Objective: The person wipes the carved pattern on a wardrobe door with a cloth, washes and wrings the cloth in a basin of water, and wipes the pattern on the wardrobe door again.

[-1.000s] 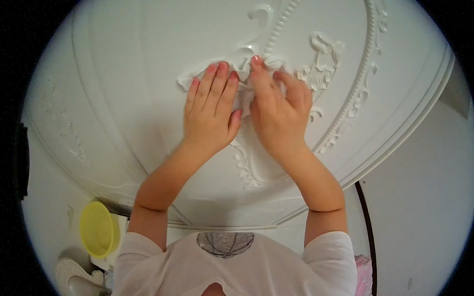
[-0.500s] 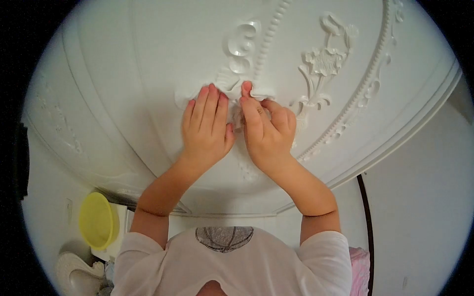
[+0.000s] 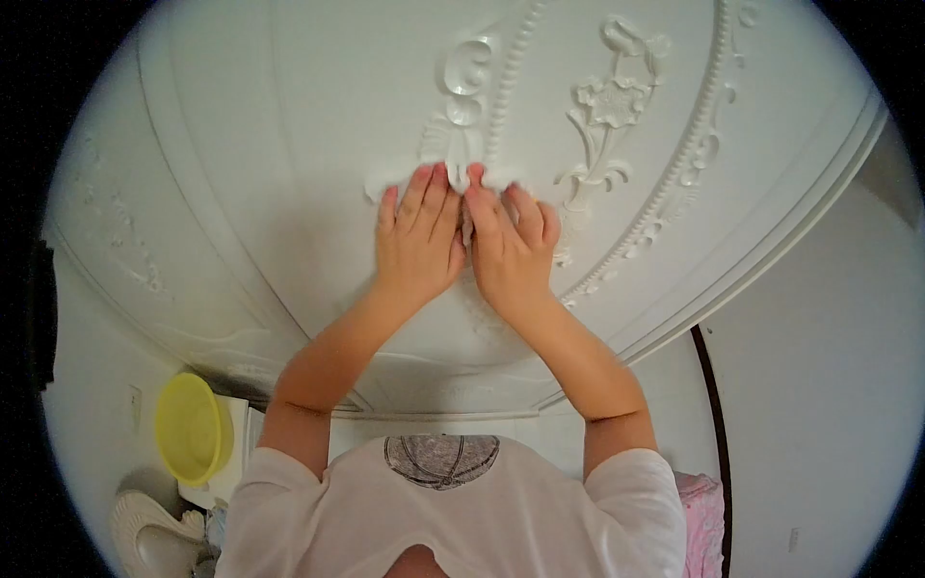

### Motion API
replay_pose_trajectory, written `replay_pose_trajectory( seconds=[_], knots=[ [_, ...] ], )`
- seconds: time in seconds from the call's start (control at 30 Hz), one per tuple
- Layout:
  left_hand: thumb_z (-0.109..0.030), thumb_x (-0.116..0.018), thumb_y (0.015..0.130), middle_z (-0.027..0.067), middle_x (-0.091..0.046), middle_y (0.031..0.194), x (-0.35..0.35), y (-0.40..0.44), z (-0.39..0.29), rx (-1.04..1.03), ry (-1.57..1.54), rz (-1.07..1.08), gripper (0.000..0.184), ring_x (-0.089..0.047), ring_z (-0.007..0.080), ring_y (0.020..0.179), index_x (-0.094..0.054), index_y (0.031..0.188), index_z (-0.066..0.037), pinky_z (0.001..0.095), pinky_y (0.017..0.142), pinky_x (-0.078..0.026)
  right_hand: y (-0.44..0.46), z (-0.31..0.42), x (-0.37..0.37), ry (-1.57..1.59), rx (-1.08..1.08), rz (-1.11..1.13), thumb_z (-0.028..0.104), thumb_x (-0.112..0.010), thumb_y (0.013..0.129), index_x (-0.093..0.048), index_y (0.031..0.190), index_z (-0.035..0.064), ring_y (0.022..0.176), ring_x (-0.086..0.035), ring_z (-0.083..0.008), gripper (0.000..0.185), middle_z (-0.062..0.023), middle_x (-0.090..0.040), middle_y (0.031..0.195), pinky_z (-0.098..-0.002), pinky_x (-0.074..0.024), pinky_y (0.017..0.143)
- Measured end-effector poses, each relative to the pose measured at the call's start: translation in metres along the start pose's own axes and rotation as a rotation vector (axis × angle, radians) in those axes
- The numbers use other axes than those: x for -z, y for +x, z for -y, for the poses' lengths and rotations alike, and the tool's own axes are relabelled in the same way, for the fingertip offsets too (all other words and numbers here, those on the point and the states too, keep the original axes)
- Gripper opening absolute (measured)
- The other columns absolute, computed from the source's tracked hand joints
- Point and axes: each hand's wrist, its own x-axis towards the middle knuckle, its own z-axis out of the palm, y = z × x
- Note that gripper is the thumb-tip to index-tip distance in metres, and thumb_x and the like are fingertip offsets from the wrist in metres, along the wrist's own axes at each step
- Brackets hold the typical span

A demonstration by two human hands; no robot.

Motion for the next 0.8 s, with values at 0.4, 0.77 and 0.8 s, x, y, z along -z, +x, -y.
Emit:
replay_pose_trajectory(
  seconds=[0.4, 0.77, 0.8],
  knots=[
    [-0.014, -0.05, 0.076, 0.014, -0.053, 0.121, 0.014, 0.028, 0.001, -0.048, 0.06, -0.131, 0.032, -0.046, 0.0236, 0.118, -0.058, 0.104, 0.0, 0.0427, 0.096, -0.028, 0.016, 0.004, 0.002, 0.134, -0.116, 0.086, 0.007, -0.059, 0.072, -0.051, 0.113, 0.0087, 0.098, -0.047, -0.0216, 0.042, -0.0017, -0.061, 0.107, -0.0346, -0.0322, 0.078],
    [-0.012, -0.05, 0.075, 0.0106, -0.049, 0.125, 0.001, -0.01, 0.003, 0.017, 0.004, -0.046, 0.035, -0.04, 0.022, 0.123, -0.055, 0.108, -0.002, 0.0416, 0.099, -0.024, -0.014, 0.018, -0.009, 0.046, -0.056, 0.058, 0.009, -0.057, 0.075, -0.048, 0.117, 0.0089, 0.108, -0.045, -0.0269, 0.043, -0.0016, -0.058, 0.108, -0.0477, -0.0256, 0.095],
    [-0.012, -0.05, 0.075, 0.0104, -0.049, 0.125, 0.002, 0.0, 0.005, 0.019, 0.026, -0.063, 0.035, -0.039, 0.022, 0.124, -0.055, 0.108, -0.002, 0.0416, 0.1, -0.022, -0.003, 0.016, -0.005, 0.034, -0.044, 0.07, 0.009, -0.056, 0.075, -0.047, 0.118, 0.0088, 0.11, -0.045, -0.027, 0.043, -0.0015, -0.058, 0.109, -0.0491, -0.0242, 0.097]
  ],
)
